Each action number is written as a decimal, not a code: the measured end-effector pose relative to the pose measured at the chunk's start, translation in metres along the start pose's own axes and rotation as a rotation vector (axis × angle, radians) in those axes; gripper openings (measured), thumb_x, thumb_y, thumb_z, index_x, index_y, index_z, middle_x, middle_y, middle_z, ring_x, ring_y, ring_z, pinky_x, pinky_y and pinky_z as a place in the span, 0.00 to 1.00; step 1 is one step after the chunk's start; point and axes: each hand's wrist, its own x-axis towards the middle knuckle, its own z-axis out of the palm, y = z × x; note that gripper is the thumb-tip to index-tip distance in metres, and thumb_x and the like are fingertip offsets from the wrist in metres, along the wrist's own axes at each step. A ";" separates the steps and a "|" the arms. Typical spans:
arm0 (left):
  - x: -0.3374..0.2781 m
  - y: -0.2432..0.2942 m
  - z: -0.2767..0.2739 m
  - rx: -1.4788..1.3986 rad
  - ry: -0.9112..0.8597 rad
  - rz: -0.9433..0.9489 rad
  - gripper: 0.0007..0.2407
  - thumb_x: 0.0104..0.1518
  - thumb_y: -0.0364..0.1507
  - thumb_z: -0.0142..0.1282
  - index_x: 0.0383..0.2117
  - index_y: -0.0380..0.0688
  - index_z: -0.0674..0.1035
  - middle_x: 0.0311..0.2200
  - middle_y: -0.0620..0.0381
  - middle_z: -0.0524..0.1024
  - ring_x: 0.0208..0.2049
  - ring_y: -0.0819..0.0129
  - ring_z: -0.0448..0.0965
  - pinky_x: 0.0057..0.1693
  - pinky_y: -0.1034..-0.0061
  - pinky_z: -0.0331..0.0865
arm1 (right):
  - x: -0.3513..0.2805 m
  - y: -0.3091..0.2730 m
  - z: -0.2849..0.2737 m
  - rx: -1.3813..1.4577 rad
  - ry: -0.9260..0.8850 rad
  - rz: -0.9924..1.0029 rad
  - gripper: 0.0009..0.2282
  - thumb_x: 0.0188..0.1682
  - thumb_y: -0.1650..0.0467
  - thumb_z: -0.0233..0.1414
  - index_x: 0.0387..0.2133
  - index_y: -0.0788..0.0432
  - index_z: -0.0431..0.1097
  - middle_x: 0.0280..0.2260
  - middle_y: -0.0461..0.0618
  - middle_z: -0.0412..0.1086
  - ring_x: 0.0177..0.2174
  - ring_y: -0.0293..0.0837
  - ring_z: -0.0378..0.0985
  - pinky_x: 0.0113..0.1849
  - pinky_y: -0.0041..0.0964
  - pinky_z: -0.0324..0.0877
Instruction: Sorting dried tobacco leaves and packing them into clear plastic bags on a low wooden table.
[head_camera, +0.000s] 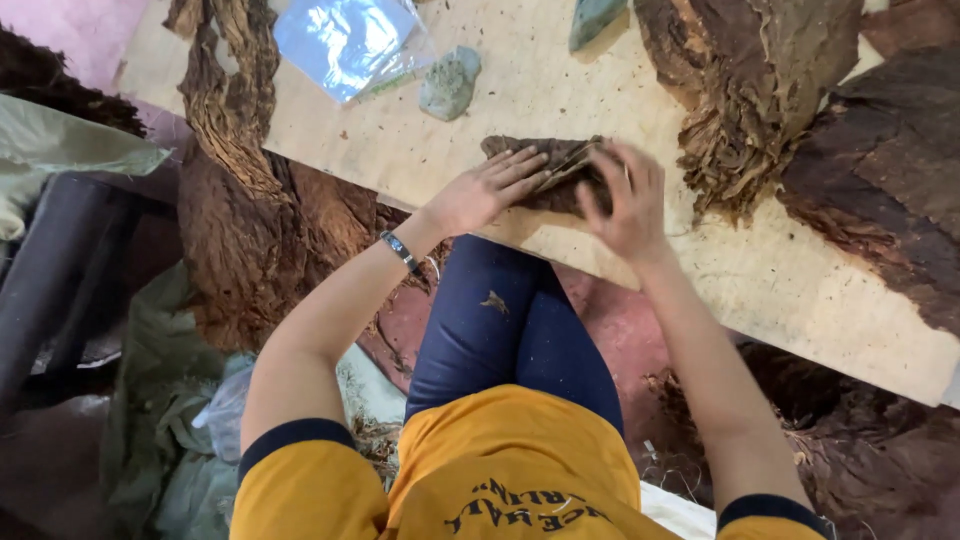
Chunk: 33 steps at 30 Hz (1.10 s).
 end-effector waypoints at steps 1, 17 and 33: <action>0.000 -0.002 0.004 -0.015 0.011 -0.001 0.15 0.73 0.31 0.39 0.60 0.40 0.73 0.64 0.44 0.67 0.66 0.50 0.66 0.64 0.60 0.67 | 0.015 0.001 -0.007 0.045 -0.051 0.005 0.21 0.55 0.67 0.56 0.61 0.58 0.67 0.59 0.58 0.64 0.55 0.59 0.68 0.55 0.53 0.63; 0.007 -0.017 0.004 0.064 -0.047 0.069 0.09 0.73 0.35 0.39 0.44 0.54 0.75 0.54 0.55 0.75 0.59 0.60 0.74 0.59 0.66 0.71 | -0.041 0.013 -0.034 -0.107 -0.217 -0.148 0.08 0.54 0.73 0.51 0.43 0.53 0.77 0.48 0.44 0.75 0.50 0.47 0.77 0.44 0.39 0.68; 0.014 0.030 0.017 0.319 0.168 -0.059 0.15 0.67 0.32 0.45 0.57 0.43 0.75 0.55 0.44 0.74 0.59 0.54 0.74 0.66 0.61 0.63 | -0.031 -0.014 -0.030 -0.191 -0.260 -0.073 0.18 0.58 0.60 0.48 0.55 0.56 0.72 0.51 0.50 0.70 0.51 0.50 0.74 0.48 0.45 0.66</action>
